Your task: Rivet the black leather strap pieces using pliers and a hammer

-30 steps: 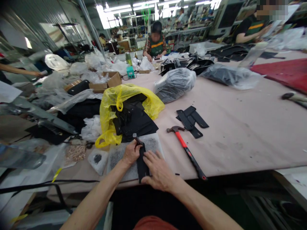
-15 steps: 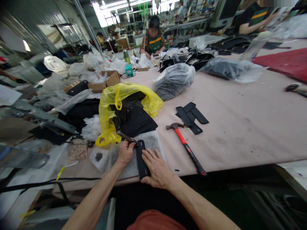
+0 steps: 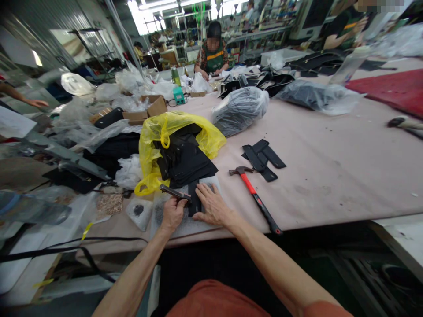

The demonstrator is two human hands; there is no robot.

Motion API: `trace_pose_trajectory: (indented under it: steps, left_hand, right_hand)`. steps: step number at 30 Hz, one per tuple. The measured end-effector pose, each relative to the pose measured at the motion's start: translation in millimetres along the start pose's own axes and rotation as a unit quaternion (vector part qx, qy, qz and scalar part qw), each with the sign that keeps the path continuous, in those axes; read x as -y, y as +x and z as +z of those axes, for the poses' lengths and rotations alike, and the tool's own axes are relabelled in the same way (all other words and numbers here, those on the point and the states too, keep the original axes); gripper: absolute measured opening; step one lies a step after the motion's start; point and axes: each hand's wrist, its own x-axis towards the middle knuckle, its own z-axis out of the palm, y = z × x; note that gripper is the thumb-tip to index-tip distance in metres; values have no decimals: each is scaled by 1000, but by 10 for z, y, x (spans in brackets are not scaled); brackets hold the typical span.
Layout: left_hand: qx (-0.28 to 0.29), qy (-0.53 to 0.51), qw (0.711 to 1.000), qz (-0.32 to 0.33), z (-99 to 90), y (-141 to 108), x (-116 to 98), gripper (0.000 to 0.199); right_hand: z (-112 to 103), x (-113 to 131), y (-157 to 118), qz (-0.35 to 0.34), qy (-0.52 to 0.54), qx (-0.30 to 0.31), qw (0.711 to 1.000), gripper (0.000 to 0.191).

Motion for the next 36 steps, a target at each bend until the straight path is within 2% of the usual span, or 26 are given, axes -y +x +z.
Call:
trace_pose_trajectory:
  steps: [4, 7, 14, 18, 25, 32, 36]
  left_hand:
    - [27, -17, 999, 14, 6, -73, -16, 18]
    - [52, -24, 998, 21, 3, -99, -16, 19]
    - [100, -30, 993, 49, 29, -138, 11, 19]
    - [92, -1, 993, 74, 33, -142, 9, 20]
    - [91, 34, 993, 64, 23, -142, -2, 22]
    - [90, 87, 989, 75, 94, -188, -24, 22]
    - [117, 117, 981, 102, 110, -176, -35, 23]
  right_hand:
    - [97, 8, -220, 40, 12, -26, 999, 76]
    - [128, 14, -263, 50, 24, -42, 998, 67]
    - [87, 6, -233, 52, 42, -62, 996, 68]
    - [86, 2, -241, 51, 49, -70, 995, 68]
    - [95, -19, -238, 54, 56, -72, 994, 71]
    - [89, 1, -248, 53, 57, -77, 994, 68]
    - [108, 24, -235, 54, 64, -73, 994, 64]
